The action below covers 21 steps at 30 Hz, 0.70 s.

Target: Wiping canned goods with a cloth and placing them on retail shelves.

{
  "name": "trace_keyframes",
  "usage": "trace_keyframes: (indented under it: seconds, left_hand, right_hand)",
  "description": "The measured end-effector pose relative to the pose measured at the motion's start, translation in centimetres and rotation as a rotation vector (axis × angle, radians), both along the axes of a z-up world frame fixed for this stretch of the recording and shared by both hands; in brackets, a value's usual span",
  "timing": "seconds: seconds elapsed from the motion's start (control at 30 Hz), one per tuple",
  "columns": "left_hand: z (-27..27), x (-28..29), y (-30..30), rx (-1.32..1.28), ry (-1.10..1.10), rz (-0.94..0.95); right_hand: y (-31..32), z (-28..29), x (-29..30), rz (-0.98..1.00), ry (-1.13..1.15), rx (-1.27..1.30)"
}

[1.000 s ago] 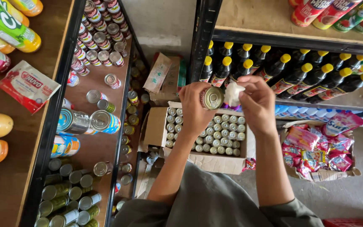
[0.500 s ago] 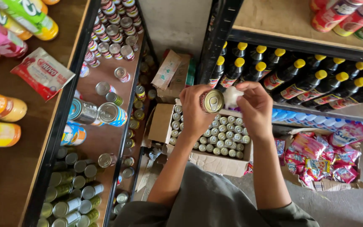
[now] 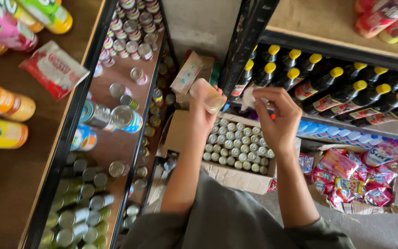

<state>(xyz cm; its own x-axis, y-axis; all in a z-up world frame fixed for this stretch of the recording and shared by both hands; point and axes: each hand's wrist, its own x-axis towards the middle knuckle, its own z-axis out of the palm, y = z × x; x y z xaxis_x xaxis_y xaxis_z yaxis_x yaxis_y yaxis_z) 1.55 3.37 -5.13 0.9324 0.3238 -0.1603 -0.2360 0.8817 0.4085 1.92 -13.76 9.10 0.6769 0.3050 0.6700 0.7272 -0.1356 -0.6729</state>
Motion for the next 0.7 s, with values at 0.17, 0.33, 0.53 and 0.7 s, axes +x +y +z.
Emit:
trace_keyframes:
  seconds: [0.17, 0.33, 0.53, 0.7]
  left_hand:
    - [-2.0, 2.4, 0.8, -0.221, 0.171, 0.035]
    - [3.9, -2.3, -1.9, 1.155, 0.257, 0.390]
    - [5.2, -2.7, -1.1, 1.335, 0.077, 0.591]
    - [6.2, -2.7, -1.5, 1.412, 0.059, 0.684]
  right_hand:
    - [1.3, -0.5, 1.1, 0.017, -0.008, -0.068]
    - [1.5, -1.4, 1.2, 0.010, 0.065, -0.074]
    - [1.0, -1.2, 1.3, 0.002, 0.062, -0.073]
    - [1.2, -0.2, 0.2, 0.022, 0.024, -0.123]
